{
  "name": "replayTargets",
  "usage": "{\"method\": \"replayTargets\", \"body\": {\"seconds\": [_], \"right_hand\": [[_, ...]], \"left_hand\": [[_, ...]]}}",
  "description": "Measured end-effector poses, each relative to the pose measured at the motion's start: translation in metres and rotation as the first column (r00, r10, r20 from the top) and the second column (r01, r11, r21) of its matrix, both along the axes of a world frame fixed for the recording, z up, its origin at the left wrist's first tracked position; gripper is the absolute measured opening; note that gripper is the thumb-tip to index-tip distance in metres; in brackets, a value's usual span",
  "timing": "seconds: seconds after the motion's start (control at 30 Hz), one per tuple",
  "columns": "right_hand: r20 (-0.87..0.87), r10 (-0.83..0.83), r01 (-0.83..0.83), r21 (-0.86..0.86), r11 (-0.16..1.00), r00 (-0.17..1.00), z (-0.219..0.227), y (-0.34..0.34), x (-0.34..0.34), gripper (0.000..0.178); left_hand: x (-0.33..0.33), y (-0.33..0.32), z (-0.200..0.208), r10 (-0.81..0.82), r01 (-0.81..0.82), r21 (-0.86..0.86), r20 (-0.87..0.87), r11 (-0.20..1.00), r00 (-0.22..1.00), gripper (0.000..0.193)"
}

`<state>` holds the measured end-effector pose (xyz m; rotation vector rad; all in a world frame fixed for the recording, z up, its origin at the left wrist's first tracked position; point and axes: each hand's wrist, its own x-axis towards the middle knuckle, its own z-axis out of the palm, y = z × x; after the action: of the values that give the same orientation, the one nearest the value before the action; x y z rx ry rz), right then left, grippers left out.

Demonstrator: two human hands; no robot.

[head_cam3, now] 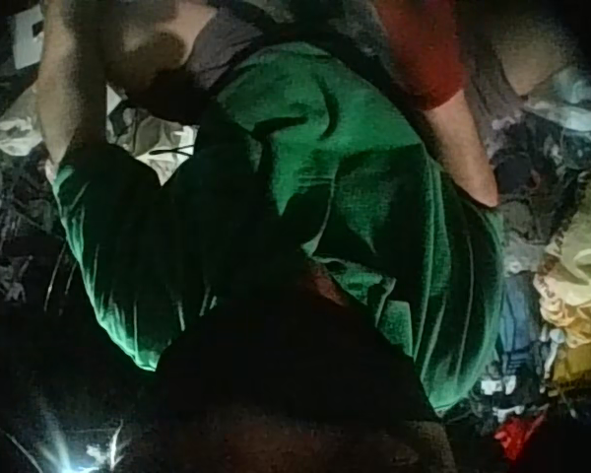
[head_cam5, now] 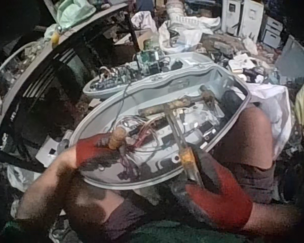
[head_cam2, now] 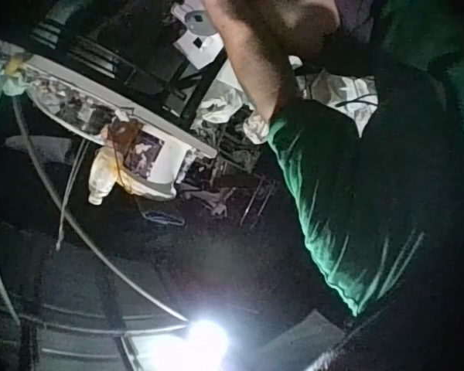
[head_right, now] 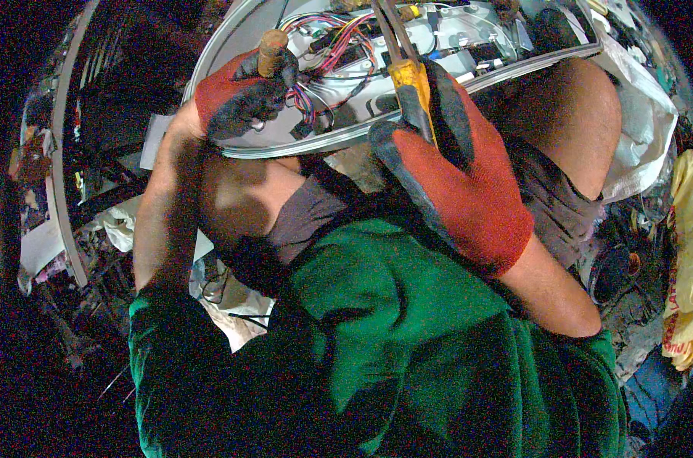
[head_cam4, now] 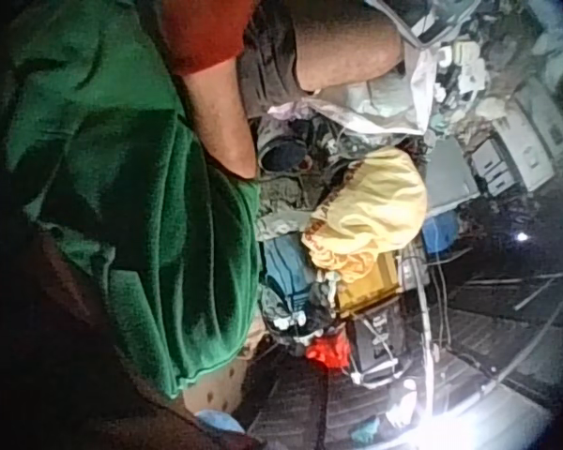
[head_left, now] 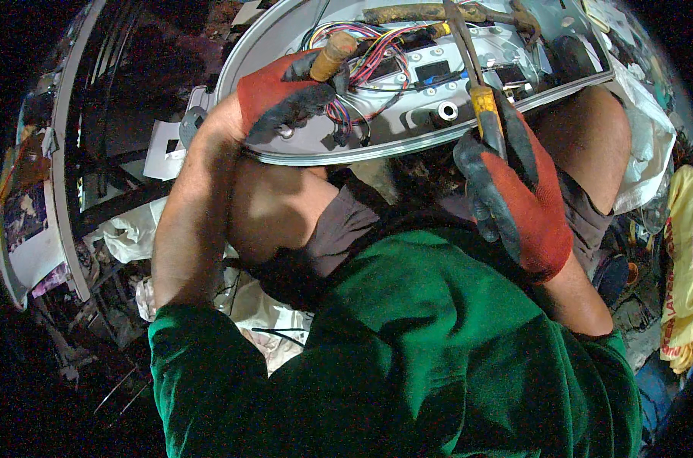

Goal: The person repairs a large oval street light fixture by stripping and connecting internal wires using pliers and a screwdriver.

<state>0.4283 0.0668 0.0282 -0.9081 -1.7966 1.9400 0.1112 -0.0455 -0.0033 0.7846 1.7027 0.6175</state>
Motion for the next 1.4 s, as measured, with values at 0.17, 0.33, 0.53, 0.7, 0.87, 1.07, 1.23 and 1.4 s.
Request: {"method": "replayTargets", "body": {"seconds": [0.17,0.33,0.53,0.7,0.87,1.07,1.23,1.4], "right_hand": [[0.041,0.188,-0.173,0.618,0.767,0.981,-0.012,0.059,-0.007,0.071],[0.555,0.189,-0.578,0.811,0.096,0.81,0.004,0.156,-0.048,0.075],[0.616,0.144,-0.611,0.788,-0.082,0.775,-0.029,0.165,-0.101,0.062],[0.486,0.662,-0.636,0.772,-0.018,0.571,-0.039,0.073,-0.158,0.053],[0.565,0.674,-0.599,0.769,-0.221,0.476,-0.065,0.001,-0.217,0.051],[0.659,0.606,-0.528,0.74,-0.416,0.446,-0.086,-0.002,-0.253,0.037],[0.683,0.57,-0.691,0.676,-0.256,0.457,-0.083,-0.004,-0.25,0.032],[0.494,0.516,-0.595,0.803,0.04,0.7,-0.06,0.038,-0.235,0.033]], "left_hand": [[0.005,0.007,0.003,0.089,-0.063,0.37,-0.056,0.927,0.994,0.03],[-0.023,0.008,0.0,0.297,-0.124,0.578,-0.215,0.807,0.93,0.031],[-0.026,0.003,-0.001,0.581,-0.13,0.615,-0.626,0.778,0.52,0.055],[-0.051,-0.004,-0.001,0.689,-0.224,0.723,-0.446,0.654,0.57,0.049],[-0.057,-0.014,0.003,0.713,-0.237,0.744,-0.419,0.624,0.562,0.041],[-0.047,-0.011,0.017,0.669,-0.183,0.714,-0.49,0.676,0.558,0.044],[-0.056,-0.017,0.008,0.614,-0.12,0.678,-0.558,0.725,0.558,0.044],[-0.043,-0.007,0.013,0.533,-0.121,0.57,-0.642,0.813,0.551,0.044]]}}
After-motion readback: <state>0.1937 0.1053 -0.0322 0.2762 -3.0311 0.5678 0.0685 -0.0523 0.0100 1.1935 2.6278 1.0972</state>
